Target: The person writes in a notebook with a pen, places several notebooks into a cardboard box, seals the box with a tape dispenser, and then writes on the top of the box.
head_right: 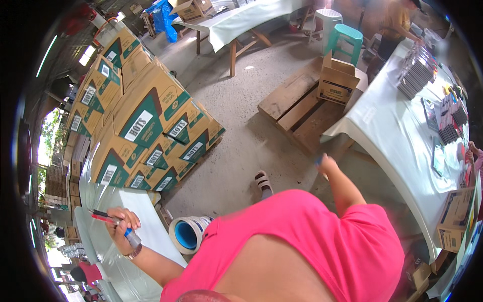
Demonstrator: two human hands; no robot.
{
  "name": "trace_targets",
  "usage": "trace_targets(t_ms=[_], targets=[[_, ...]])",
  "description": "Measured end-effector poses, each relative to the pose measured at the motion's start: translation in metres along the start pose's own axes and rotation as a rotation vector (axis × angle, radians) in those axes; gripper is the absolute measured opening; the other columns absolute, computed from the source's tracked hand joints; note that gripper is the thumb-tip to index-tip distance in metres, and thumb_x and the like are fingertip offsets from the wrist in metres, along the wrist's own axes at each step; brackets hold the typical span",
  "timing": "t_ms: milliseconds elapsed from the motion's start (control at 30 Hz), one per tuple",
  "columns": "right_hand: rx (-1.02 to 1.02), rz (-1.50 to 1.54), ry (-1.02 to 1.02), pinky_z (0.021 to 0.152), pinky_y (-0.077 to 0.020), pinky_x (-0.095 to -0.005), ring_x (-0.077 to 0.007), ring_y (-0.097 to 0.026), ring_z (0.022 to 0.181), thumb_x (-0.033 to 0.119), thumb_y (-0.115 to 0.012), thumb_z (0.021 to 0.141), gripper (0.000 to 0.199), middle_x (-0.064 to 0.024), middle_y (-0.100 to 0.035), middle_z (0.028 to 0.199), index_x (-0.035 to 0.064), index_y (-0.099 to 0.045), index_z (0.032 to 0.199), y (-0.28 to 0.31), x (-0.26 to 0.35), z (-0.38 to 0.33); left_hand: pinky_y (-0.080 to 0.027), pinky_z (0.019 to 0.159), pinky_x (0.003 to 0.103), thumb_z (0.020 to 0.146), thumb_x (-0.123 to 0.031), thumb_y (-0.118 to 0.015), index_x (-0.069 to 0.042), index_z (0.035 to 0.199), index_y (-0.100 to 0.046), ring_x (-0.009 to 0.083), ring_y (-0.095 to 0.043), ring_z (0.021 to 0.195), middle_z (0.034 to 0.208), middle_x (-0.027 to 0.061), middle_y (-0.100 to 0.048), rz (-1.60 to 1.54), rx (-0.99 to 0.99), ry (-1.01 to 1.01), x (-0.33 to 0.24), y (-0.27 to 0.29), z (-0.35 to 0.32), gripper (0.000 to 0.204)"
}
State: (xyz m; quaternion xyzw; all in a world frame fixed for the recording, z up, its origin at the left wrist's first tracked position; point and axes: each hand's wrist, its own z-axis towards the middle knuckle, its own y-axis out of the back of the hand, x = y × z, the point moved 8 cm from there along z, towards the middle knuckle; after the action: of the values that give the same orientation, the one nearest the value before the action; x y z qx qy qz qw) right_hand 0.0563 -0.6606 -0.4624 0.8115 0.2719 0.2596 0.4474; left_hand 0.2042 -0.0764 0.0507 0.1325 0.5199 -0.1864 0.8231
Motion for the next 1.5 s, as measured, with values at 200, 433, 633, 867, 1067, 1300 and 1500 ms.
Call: trace_targets(t_ms=[200,433,633,867,1067,1300,1500], targets=[[-0.129,0.33,0.115,0.083,-0.0494,-0.0418,-0.0354,-0.063,0.096,0.04,-0.077,0.067,0.067,-0.0208,-0.065,0.1,0.0032,-0.054,0.118,0.161,0.197,0.088,-0.047,0.053,0.032,0.081,-0.014,-0.065,0.0,0.095,-0.05,0.0159,-0.051,0.053,0.066,0.0064,-0.049,-0.078,0.081,0.135,0.106,0.016,0.224,0.024],[-0.169,0.424,-0.024,0.085,-0.0495,-0.038,-0.0328,-0.063,0.097,0.028,-0.073,0.069,0.048,-0.0167,-0.066,0.104,0.0079,-0.061,0.111,0.202,0.232,0.232,-0.047,0.062,0.027,0.083,-0.008,-0.065,-0.002,0.105,-0.056,0.0121,-0.055,0.063,0.075,0.0042,-0.055,0.005,0.383,0.346,0.236,-0.037,0.494,0.025],[-0.115,0.422,0.038,0.087,-0.0488,-0.0383,-0.0333,-0.062,0.1,0.016,-0.062,0.073,0.038,-0.0182,-0.066,0.102,0.0131,-0.063,0.11,0.236,0.313,0.419,-0.046,0.06,0.022,0.082,-0.008,-0.067,-0.003,0.114,-0.059,0.0099,-0.058,0.07,0.078,0.0013,-0.055,0.128,0.435,0.455,0.335,-0.024,0.668,0.034],[-0.161,0.38,0.446,0.082,-0.0494,-0.0417,-0.0352,-0.063,0.091,0.021,-0.062,0.076,0.029,-0.018,-0.067,0.095,0.0105,-0.068,0.102,0.41,0.569,0.618,-0.046,0.062,0.023,0.082,-0.009,-0.068,0.001,0.12,-0.054,0.0097,-0.058,0.068,0.08,0.0015,-0.056,0.138,0.349,0.576,0.44,0.039,0.83,0.042],[-0.441,0.362,0.523,0.081,-0.0488,-0.0434,-0.0361,-0.062,0.089,0.018,-0.058,0.08,0.028,-0.0176,-0.066,0.095,0.014,-0.068,0.105,0.544,0.73,0.765,-0.045,0.06,0.021,0.083,-0.008,-0.067,0.001,0.12,-0.054,0.0095,-0.057,0.067,0.08,0.0017,-0.056,0.128,0.353,0.579,0.535,0.09,0.962,0.04],[-0.783,0.156,0.41,0.07,-0.051,-0.0462,-0.0353,-0.065,0.08,0.015,-0.05,0.087,0.018,-0.0173,-0.063,0.086,0.0088,-0.067,0.091,0.635,0.823,0.951,-0.045,0.059,0.023,0.083,-0.006,-0.065,0.002,0.119,-0.053,0.0089,-0.053,0.064,0.077,-0.0003,-0.051,0.127,0.495,0.602,0.678,0.085,1.161,0.039],[-0.716,0.124,0.288,0.081,-0.0477,-0.0474,-0.036,-0.059,0.099,0.022,-0.053,0.087,0.02,-0.019,-0.058,0.104,0.0094,-0.066,0.095,0.644,0.834,1.073,-0.043,0.056,0.024,0.082,-0.005,-0.065,0.001,0.114,-0.058,0.0087,-0.051,0.06,0.073,-0.0013,-0.053,0.206,0.693,0.598,0.819,0.016,1.278,0.034]])
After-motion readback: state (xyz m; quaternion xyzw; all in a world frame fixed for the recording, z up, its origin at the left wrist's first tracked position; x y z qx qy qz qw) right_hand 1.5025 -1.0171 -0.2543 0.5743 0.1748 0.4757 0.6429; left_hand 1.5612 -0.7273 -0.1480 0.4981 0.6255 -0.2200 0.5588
